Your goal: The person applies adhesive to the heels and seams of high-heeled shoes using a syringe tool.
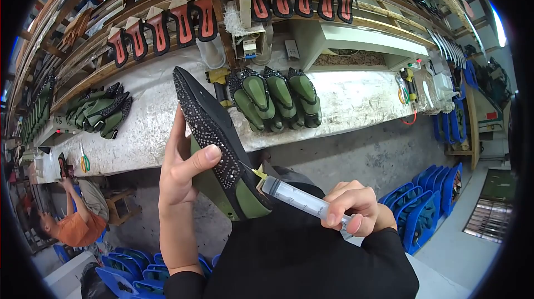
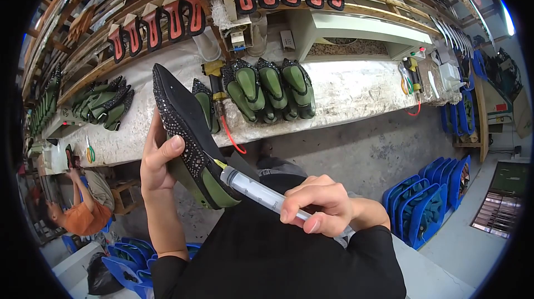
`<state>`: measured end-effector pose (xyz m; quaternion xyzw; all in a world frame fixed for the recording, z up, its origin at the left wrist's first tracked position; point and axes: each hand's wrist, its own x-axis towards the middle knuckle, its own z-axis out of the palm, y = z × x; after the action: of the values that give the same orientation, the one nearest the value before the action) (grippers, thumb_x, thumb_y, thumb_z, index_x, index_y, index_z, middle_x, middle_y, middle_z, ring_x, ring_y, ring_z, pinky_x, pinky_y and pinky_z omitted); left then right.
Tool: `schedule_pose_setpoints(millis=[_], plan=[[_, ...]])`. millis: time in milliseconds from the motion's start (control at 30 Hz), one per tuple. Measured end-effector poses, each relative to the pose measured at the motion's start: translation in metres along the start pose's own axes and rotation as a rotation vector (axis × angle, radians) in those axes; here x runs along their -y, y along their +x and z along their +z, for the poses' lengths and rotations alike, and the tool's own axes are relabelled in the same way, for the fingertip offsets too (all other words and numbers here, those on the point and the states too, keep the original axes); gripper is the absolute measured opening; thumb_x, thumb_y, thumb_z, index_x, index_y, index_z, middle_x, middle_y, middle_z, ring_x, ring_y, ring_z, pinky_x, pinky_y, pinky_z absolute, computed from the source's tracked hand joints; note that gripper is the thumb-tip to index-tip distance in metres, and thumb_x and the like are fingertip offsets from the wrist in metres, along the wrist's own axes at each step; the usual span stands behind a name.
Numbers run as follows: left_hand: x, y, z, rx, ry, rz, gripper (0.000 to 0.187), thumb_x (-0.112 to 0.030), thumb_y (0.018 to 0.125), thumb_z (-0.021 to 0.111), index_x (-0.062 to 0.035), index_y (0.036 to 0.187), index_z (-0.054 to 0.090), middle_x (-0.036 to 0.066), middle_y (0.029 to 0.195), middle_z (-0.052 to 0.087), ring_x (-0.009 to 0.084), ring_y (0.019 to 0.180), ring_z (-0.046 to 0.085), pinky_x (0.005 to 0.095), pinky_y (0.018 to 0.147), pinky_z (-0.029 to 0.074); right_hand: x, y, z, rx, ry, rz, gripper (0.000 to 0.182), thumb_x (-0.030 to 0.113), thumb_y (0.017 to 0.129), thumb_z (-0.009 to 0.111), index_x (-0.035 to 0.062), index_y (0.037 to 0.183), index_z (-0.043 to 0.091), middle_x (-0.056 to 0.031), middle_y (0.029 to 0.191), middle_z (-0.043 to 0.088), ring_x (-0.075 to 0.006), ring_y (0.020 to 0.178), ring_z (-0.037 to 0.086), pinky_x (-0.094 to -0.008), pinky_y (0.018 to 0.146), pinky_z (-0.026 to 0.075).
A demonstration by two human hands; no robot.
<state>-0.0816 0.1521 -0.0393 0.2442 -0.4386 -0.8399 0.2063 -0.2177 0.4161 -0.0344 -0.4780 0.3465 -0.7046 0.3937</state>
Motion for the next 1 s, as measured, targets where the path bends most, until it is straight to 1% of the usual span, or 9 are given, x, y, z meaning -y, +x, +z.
schedule_pose_setpoints(millis=[300, 667, 833, 967, 1000], plan=[[-0.001, 0.001, -0.010, -0.003, -0.020, 0.000, 0.088, 0.001, 0.076, 0.070, -0.0077, 0.156, 0.035, 0.018, 0.126, 0.063, 0.0261, 0.101, 0.065, 0.0324, 0.089, 0.051, -0.004, 0.001, 0.000, 0.016, 0.013, 0.006, 0.028, 0.019, 0.099, 0.064, -0.0074, 0.109, 0.062, -0.0144, 0.089, 0.068, -0.0176, 0.051, 0.050, -0.0278, 0.049, 0.041], [-0.001, 0.003, -0.015, -0.016, -0.065, -0.023, 0.086, 0.001, 0.076, 0.069, -0.0079, 0.156, 0.036, 0.019, 0.126, 0.064, 0.0266, 0.100, 0.066, 0.0328, 0.087, 0.052, -0.004, 0.002, 0.002, 0.036, 0.009, 0.004, 0.029, 0.019, 0.099, 0.065, -0.0074, 0.109, 0.062, -0.0144, 0.087, 0.068, -0.0173, 0.050, 0.049, -0.0279, 0.046, 0.038], [0.002, 0.004, -0.015, -0.015, 0.007, 0.022, 0.079, -0.008, 0.078, 0.068, -0.0046, 0.152, 0.040, 0.019, 0.130, 0.063, 0.0273, 0.103, 0.067, 0.0318, 0.085, 0.055, -0.006, 0.004, 0.004, 0.007, 0.020, -0.005, 0.028, 0.019, 0.099, 0.064, -0.0071, 0.109, 0.063, -0.0140, 0.085, 0.068, -0.0169, 0.049, 0.048, -0.0280, 0.046, 0.037], [-0.001, 0.005, -0.015, -0.005, -0.057, 0.024, 0.085, 0.002, 0.076, 0.068, -0.0078, 0.155, 0.037, 0.018, 0.124, 0.065, 0.0258, 0.098, 0.067, 0.0317, 0.086, 0.053, -0.006, 0.005, 0.000, 0.024, 0.030, 0.011, 0.028, 0.020, 0.100, 0.062, -0.0068, 0.109, 0.063, -0.0140, 0.085, 0.068, -0.0165, 0.049, 0.047, -0.0275, 0.047, 0.037], [-0.002, 0.005, -0.015, -0.005, -0.057, 0.023, 0.085, 0.002, 0.076, 0.068, -0.0078, 0.155, 0.037, 0.018, 0.124, 0.065, 0.0258, 0.098, 0.067, 0.0317, 0.086, 0.053, -0.006, 0.005, 0.000, 0.024, 0.031, 0.011, 0.028, 0.020, 0.100, 0.062, -0.0068, 0.109, 0.063, -0.0140, 0.085, 0.068, -0.0165, 0.049, 0.047, -0.0275, 0.047, 0.037]])
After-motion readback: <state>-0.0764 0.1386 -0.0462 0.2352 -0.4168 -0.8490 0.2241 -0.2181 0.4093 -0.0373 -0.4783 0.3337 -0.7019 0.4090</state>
